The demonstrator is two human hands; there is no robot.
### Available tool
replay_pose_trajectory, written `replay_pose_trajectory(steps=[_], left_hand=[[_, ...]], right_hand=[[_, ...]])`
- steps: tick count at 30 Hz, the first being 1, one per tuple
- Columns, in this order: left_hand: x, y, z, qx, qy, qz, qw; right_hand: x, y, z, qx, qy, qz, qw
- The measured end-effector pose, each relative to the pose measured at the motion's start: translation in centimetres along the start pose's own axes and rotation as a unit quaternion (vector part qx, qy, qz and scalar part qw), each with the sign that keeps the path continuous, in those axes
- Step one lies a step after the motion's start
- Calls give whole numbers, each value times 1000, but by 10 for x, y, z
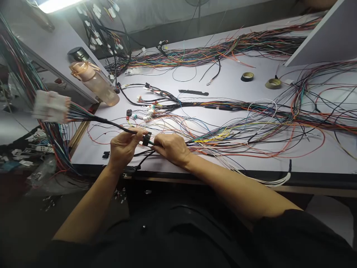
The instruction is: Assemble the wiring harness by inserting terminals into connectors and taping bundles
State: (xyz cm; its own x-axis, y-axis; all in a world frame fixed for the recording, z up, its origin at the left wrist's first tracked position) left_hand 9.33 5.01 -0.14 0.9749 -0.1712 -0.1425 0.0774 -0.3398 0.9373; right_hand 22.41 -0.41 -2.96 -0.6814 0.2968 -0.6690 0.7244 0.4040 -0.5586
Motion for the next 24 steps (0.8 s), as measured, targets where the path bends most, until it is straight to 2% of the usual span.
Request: replay_pose_trajectory(steps=[3, 9, 13, 16, 18, 22, 24], left_hand=[[-3, -5, 4, -26, 12, -24, 999], [-7, -3, 2, -20, 26, -63, 997], [-6, -6, 2, -34, 31, -43, 998], [-10, -12, 5, -42, 61, -7, 997], [-14, -18, 8, -45, 91, 25, 995], [-17, -27, 14, -37, 128, 72, 989], [-17, -31, 16, -45, 135, 100, 985]], right_hand=[[2, -1, 1, -4, 10, 14, 1000], [-7, -31, -5, -109, 83, 110, 984], [-5, -38, -7, -107, 117, 83, 984], [-9, -35, -4, -57, 144, -21, 988], [-14, -26, 1, 13, 172, -114, 978], [-12, 3, 10, 195, 189, -265, 925], [-7, 11, 11, 241, 173, -311, 903]])
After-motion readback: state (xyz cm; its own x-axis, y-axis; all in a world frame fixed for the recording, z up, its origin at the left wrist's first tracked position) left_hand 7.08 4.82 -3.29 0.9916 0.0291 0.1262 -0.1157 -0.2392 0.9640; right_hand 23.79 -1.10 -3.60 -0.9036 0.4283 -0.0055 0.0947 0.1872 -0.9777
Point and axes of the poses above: each hand's wrist, its own z-axis away from the middle knuckle, its own x-axis out of the palm, y = z × x, the point moved 8 cm from there along -z, towards the middle knuckle, and after that the axes turned 8 degrees about y, right-handed, at the moved point
